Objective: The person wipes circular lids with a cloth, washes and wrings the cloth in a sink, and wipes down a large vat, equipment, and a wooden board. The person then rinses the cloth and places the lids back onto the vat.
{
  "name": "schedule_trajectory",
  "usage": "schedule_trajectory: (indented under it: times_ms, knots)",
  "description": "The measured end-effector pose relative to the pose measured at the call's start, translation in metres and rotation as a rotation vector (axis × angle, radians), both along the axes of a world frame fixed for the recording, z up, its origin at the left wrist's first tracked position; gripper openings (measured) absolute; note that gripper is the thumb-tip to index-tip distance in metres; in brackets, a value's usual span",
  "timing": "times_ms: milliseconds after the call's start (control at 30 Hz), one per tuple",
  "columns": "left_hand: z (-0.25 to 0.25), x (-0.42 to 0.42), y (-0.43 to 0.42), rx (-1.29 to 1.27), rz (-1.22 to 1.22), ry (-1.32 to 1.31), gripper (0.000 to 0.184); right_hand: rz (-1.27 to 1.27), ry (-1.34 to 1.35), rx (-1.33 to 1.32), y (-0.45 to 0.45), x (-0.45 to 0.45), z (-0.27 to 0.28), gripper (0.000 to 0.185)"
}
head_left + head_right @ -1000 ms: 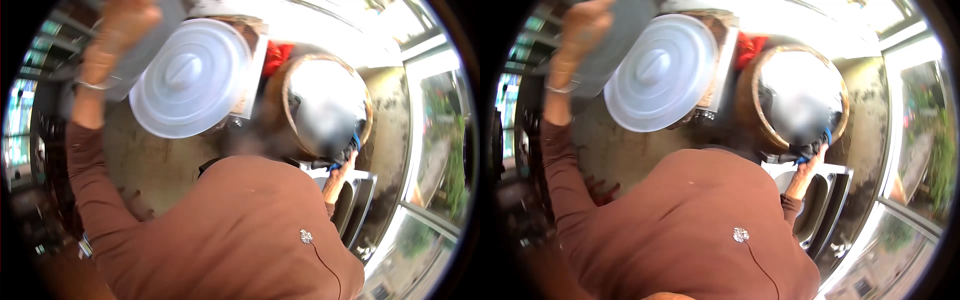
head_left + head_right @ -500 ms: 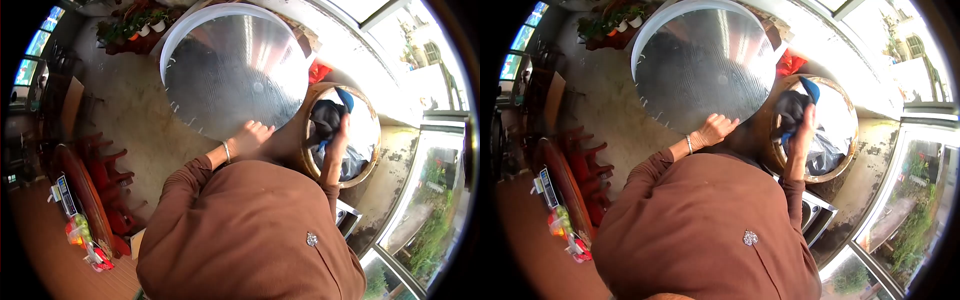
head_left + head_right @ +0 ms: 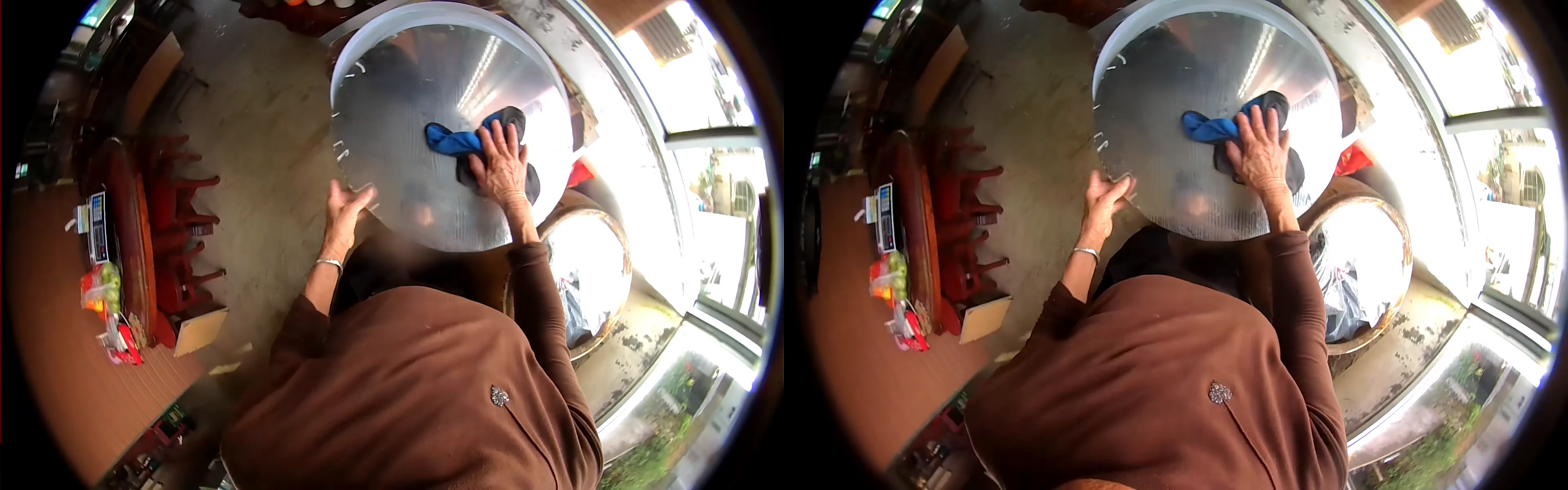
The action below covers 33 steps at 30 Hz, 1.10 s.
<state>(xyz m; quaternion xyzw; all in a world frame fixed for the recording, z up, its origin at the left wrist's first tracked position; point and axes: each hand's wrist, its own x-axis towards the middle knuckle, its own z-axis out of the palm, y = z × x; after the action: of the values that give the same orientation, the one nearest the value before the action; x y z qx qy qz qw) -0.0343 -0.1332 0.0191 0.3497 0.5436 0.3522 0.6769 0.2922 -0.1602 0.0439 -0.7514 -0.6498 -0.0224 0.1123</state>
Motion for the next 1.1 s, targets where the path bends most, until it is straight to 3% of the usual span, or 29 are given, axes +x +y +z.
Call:
schedule_trajectory:
  times_ms: [67, 267, 367, 400, 533, 600, 633, 667, 767, 867, 933, 1100]
  knots:
    - [-0.001, 0.008, 0.001, -0.116, -0.076, -0.299, 0.043, -0.051, 0.003, 0.032, 0.019, 0.014, -0.007, 0.062]
    - [-0.020, 0.001, 0.004, -0.132, -0.079, -0.231, 0.043, -0.303, -0.052, 0.087, 0.136, 0.045, -0.020, 0.066]
    - [-0.007, 0.003, 0.009, -0.170, -0.086, -0.232, 0.043, -0.062, -0.075, 0.033, 0.179, 0.002, -0.021, 0.077]
    - [-0.002, 0.003, 0.010, -0.184, -0.084, -0.237, 0.043, 0.024, -0.140, 0.071, 0.184, -0.026, -0.025, 0.072]
    - [0.004, 0.006, 0.012, -0.207, -0.092, -0.166, 0.042, 0.479, 0.015, 0.022, 0.144, -0.143, 0.003, 0.053]
    - [-0.010, 0.006, 0.010, -0.156, -0.096, -0.147, 0.040, 0.674, 0.088, -0.007, 0.111, -0.180, 0.004, 0.050]
    - [-0.027, -0.001, 0.007, -0.270, -0.158, -0.110, 0.036, 0.762, 0.080, 0.052, 0.101, -0.191, -0.006, 0.048]
    - [-0.040, 0.001, 0.001, -0.214, -0.062, -0.092, 0.034, 0.764, 0.142, 0.019, 0.097, -0.196, -0.003, 0.044]
    - [-0.042, 0.000, -0.004, -0.298, -0.016, -0.143, 0.030, 0.767, 0.190, 0.100, 0.132, -0.179, -0.010, 0.040]
    - [-0.001, 0.009, 0.008, -0.342, 0.003, -0.199, 0.024, 0.645, 0.087, 0.184, 0.204, -0.144, -0.020, 0.040]
    - [-0.002, 0.010, 0.009, -0.292, -0.016, -0.169, 0.029, 0.567, 0.069, 0.199, 0.256, -0.108, -0.030, 0.041]
    - [-0.001, 0.015, 0.007, -0.332, 0.054, -0.146, 0.022, 0.392, -0.120, 0.108, 0.331, -0.007, -0.034, 0.046]
